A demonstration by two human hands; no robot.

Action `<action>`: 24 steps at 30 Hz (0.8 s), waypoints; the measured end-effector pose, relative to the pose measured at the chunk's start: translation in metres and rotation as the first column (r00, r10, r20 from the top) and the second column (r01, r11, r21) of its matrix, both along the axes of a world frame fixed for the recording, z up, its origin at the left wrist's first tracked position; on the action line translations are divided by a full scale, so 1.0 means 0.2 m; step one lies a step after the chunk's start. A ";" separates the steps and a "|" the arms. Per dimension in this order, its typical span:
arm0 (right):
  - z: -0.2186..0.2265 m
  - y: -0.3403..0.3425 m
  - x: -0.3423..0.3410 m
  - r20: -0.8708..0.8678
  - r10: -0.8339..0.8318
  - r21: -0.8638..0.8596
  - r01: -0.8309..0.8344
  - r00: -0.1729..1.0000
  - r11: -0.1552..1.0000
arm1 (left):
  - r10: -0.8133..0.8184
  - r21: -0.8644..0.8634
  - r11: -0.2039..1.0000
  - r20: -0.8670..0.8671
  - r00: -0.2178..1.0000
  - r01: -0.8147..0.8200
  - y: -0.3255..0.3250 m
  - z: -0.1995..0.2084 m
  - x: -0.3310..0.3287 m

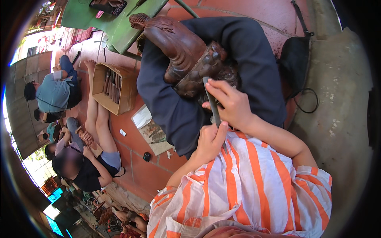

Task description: The person holds a wooden carved object on their lap and uses a metal file to smooth and shape its surface. They rotate the object to access different areas and continue filing the details.

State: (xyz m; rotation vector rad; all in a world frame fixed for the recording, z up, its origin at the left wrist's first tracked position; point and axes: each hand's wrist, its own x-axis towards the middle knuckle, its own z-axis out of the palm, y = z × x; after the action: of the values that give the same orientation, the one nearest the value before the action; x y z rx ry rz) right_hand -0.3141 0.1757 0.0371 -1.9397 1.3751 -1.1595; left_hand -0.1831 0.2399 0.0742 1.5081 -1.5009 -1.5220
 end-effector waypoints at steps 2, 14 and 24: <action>-0.01 -0.01 0.00 0.021 -0.011 -0.037 0.012 1.000 0.999 | -0.012 0.025 1.000 0.032 0.999 0.012 0.00 0.03 0.00; 0.02 -0.01 0.01 0.051 -0.034 0.008 0.034 0.998 0.999 | 0.000 0.127 0.992 0.010 1.000 -0.001 -0.01 0.08 0.05; 0.01 -0.03 0.01 0.065 -0.049 -0.031 0.051 0.997 0.998 | -0.003 0.154 0.988 -0.042 0.999 0.009 -0.03 0.07 0.06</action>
State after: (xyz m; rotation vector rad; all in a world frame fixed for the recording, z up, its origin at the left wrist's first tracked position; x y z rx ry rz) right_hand -0.3115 0.1689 0.0392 -1.8832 1.3862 -1.2643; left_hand -0.1703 0.2339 0.0888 1.5492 -1.3925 -1.6967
